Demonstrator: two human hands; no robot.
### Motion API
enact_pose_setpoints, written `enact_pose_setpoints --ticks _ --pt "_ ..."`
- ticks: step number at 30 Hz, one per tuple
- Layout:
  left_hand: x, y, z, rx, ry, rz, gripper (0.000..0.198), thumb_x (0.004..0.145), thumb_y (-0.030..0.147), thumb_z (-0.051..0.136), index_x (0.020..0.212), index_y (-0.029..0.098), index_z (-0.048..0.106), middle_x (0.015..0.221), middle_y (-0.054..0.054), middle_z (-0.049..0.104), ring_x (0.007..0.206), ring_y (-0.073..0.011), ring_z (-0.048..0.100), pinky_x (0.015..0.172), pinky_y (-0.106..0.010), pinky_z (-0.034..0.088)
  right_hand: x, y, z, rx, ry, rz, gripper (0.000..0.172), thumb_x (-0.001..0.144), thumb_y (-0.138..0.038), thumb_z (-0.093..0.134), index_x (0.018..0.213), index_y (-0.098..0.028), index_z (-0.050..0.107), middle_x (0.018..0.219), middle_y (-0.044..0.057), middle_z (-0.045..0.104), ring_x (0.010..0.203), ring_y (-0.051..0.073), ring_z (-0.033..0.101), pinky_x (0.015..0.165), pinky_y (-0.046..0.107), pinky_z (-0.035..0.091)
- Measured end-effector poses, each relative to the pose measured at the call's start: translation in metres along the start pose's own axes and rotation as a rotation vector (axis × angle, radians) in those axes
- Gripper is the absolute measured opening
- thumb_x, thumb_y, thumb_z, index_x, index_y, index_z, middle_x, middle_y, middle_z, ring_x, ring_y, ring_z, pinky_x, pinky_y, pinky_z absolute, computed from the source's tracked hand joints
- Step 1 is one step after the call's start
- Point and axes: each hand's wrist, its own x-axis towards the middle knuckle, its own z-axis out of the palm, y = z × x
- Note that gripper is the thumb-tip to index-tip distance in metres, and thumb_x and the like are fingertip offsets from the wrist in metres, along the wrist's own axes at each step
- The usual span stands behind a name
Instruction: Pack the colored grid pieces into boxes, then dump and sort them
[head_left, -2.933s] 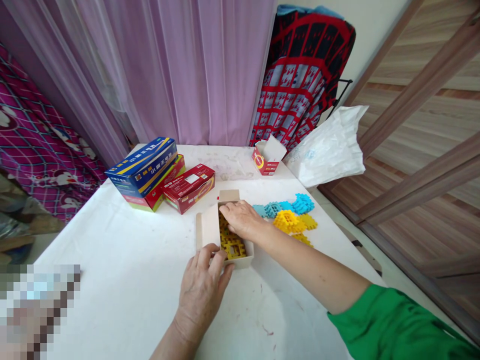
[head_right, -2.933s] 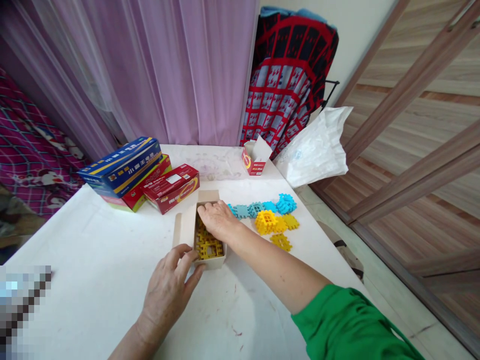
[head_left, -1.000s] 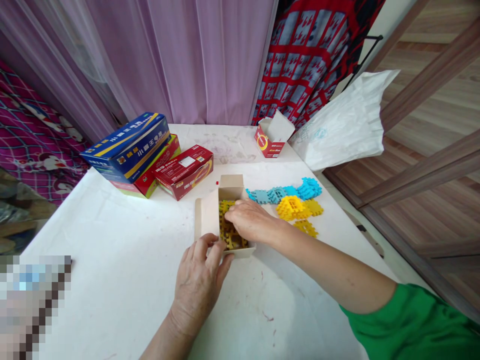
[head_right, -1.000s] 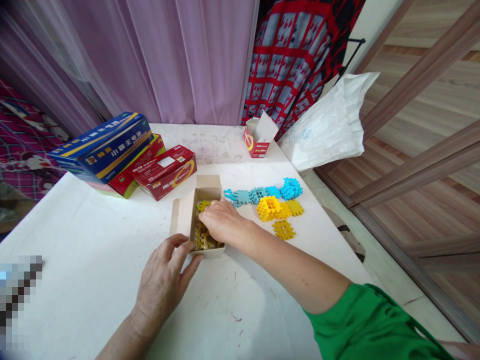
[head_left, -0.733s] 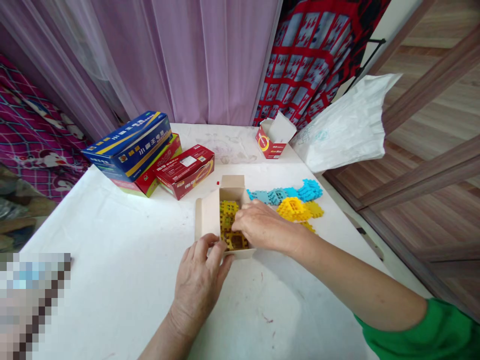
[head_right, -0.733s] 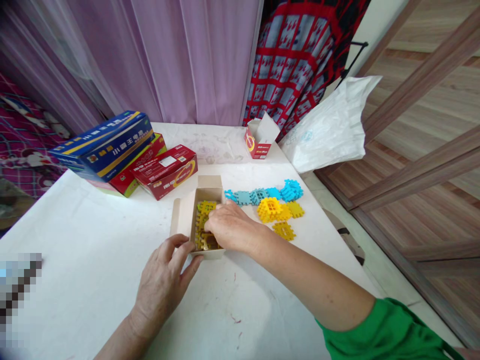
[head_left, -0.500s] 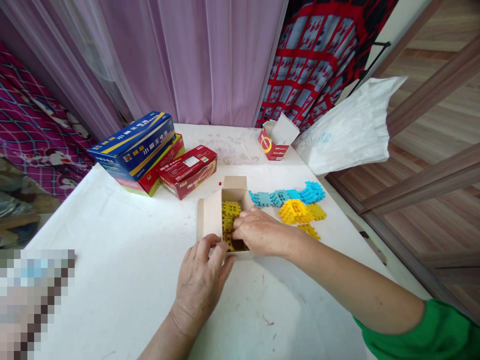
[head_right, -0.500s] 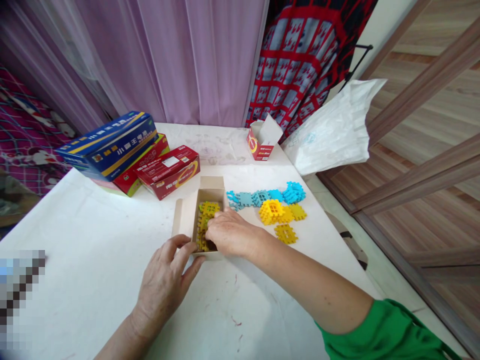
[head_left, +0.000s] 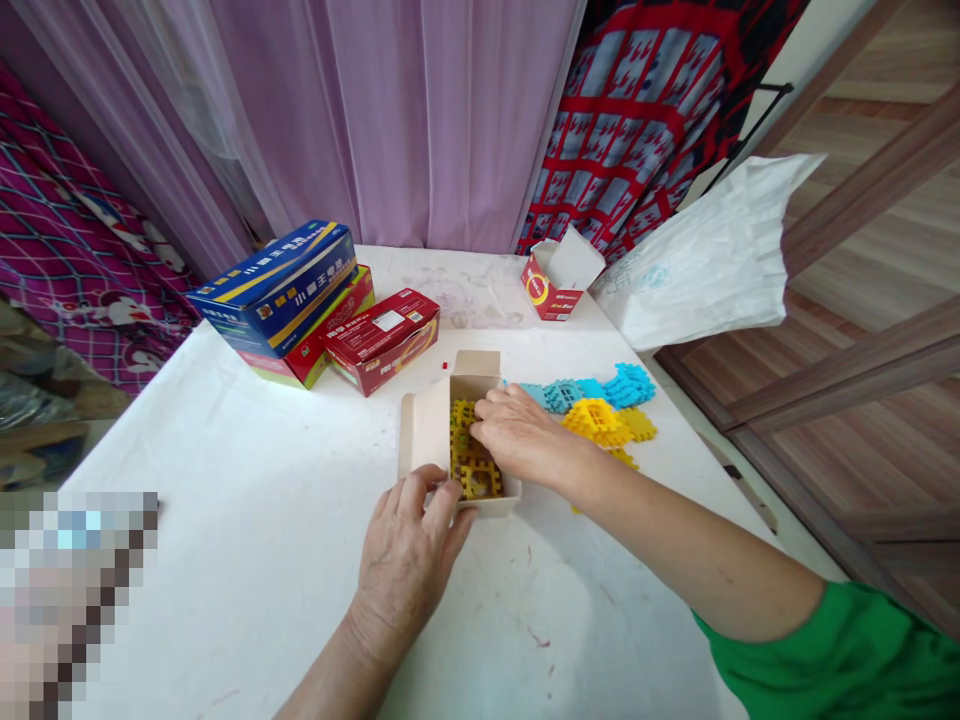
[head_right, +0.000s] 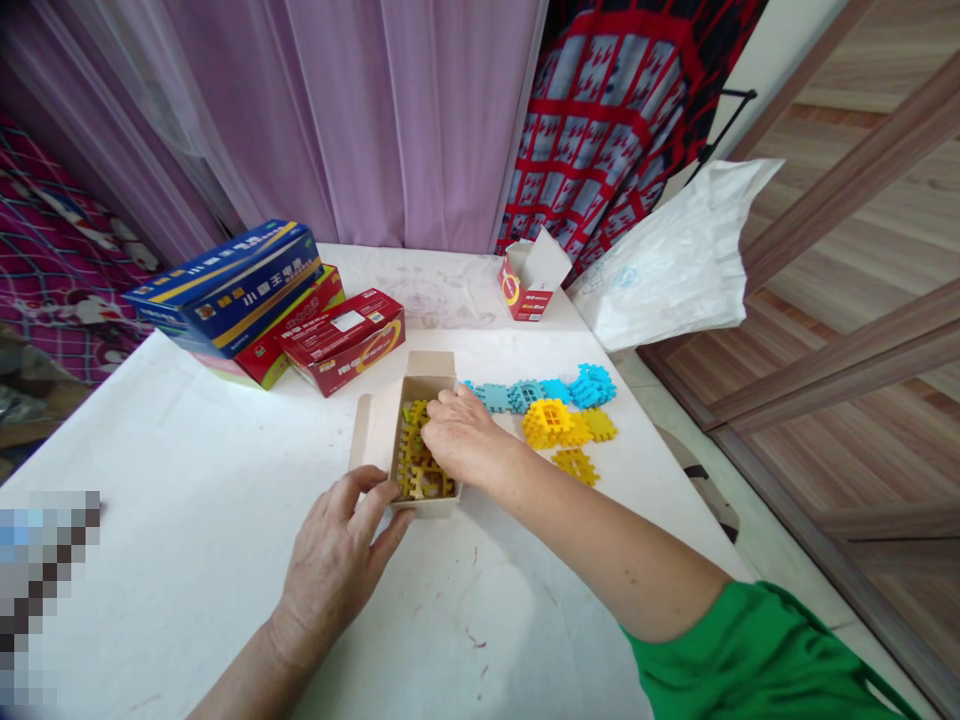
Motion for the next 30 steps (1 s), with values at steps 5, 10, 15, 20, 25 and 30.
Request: enact_pose_setpoints --ticks 5,10,15,20,25,30 --pt "0.000 0.000 0.001 0.013 0.010 0.007 0.015 0.087 0.024 0.060 0.099 0.019 0.055 0.100 -0.007 0.059 0.080 -0.0181 0.060 0.069 -0.032 0.052 0.004 0.001 0.004 -0.013 0.003 0.005 0.025 0.090 -0.012 0.047 0.092 -0.015 0.072 0.096 0.013 0.065 0.099 0.024 0.051 0.088 0.036 0.032" --pt "-0.001 0.000 0.001 0.014 0.002 0.003 0.017 0.085 0.024 0.063 0.100 0.019 0.055 0.100 -0.006 0.059 0.082 -0.0186 0.060 0.070 -0.032 0.052 0.006 0.002 0.006 0.001 -0.005 0.015 0.024 0.089 -0.012 0.048 0.092 -0.016 0.072 0.096 0.012 0.066 0.098 0.023 0.052 0.089 0.035 0.031" --pt "-0.001 0.001 0.001 0.027 -0.005 -0.005 0.019 0.083 0.023 0.065 0.099 0.020 0.054 0.100 -0.006 0.060 0.081 -0.0187 0.060 0.070 -0.033 0.053 0.006 0.006 0.009 0.027 0.018 0.013 0.022 0.087 -0.011 0.050 0.092 -0.016 0.071 0.094 0.011 0.068 0.095 0.023 0.054 0.081 0.035 0.032" --pt "-0.001 0.001 0.001 0.025 -0.011 -0.013 0.018 0.084 0.023 0.064 0.099 0.020 0.055 0.100 -0.006 0.060 0.082 -0.0185 0.061 0.072 -0.033 0.053 0.006 0.007 0.012 0.025 0.058 0.020 0.023 0.088 -0.011 0.048 0.094 -0.016 0.069 0.096 0.011 0.070 0.095 0.022 0.057 0.079 0.033 0.034" --pt "-0.002 0.000 0.000 0.022 -0.024 -0.026 0.014 0.086 0.025 0.061 0.099 0.021 0.055 0.101 -0.006 0.061 0.084 -0.0183 0.061 0.073 -0.033 0.053 0.010 0.006 0.009 0.028 0.076 0.057 0.025 0.089 -0.011 0.046 0.098 -0.015 0.068 0.097 0.012 0.071 0.095 0.022 0.061 0.078 0.032 0.039" --pt "-0.002 0.000 0.000 0.021 -0.006 -0.019 0.018 0.084 0.024 0.064 0.100 0.020 0.055 0.101 -0.006 0.061 0.084 -0.0189 0.061 0.072 -0.033 0.054 0.025 0.009 0.006 -0.025 0.073 0.120 0.027 0.088 -0.013 0.047 0.098 -0.014 0.072 0.099 0.014 0.072 0.095 0.023 0.065 0.076 0.030 0.045"
